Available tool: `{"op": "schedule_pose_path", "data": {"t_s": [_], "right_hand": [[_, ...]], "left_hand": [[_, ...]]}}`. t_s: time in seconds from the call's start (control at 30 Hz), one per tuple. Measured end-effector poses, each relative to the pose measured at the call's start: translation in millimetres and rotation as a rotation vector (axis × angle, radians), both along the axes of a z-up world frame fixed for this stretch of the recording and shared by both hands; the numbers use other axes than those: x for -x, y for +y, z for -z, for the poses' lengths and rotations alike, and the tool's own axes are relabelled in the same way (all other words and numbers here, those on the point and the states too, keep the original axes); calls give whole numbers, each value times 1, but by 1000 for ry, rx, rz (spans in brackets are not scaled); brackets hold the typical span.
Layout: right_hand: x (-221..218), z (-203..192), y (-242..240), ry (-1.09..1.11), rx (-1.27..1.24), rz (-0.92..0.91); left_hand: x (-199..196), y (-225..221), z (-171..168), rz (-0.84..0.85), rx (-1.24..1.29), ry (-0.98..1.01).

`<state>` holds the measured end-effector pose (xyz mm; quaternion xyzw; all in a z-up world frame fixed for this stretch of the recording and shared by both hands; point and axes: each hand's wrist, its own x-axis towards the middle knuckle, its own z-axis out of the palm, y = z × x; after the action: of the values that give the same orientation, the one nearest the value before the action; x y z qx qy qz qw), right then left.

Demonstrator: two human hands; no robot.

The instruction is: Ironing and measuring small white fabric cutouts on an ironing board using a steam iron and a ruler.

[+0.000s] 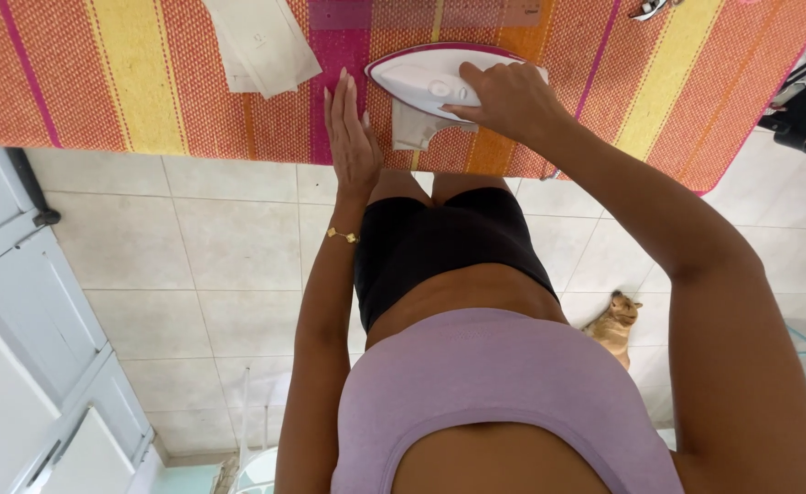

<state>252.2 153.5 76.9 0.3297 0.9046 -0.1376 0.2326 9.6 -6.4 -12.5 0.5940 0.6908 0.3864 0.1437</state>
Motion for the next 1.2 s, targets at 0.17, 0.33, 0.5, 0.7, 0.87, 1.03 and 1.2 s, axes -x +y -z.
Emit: {"op": "schedule_pose_path", "data": {"t_s": [0.17,0.33,0.5,0.7,0.87,1.03,1.2], "right_hand": [[-1,-3,1,-2,21,-26],[-3,0,-1,-11,-31,-52],[-11,-2,-4,-11,-34,15],[-55,-3,-10,-93,5,16],[-87,-4,-17,-26,34,86],[-107,-8,-18,-50,62,124],[-126,-7,-19,-20,-1,124]], "left_hand": [[1,0,1,3,7,-2],[2,1,-5,9,9,-5],[3,3,-2,78,93,199],[2,8,-11,85,82,306],[2,11,-14,125,77,357],[2,10,-11,135,92,381],[1,10,-7,117,88,389]]}}
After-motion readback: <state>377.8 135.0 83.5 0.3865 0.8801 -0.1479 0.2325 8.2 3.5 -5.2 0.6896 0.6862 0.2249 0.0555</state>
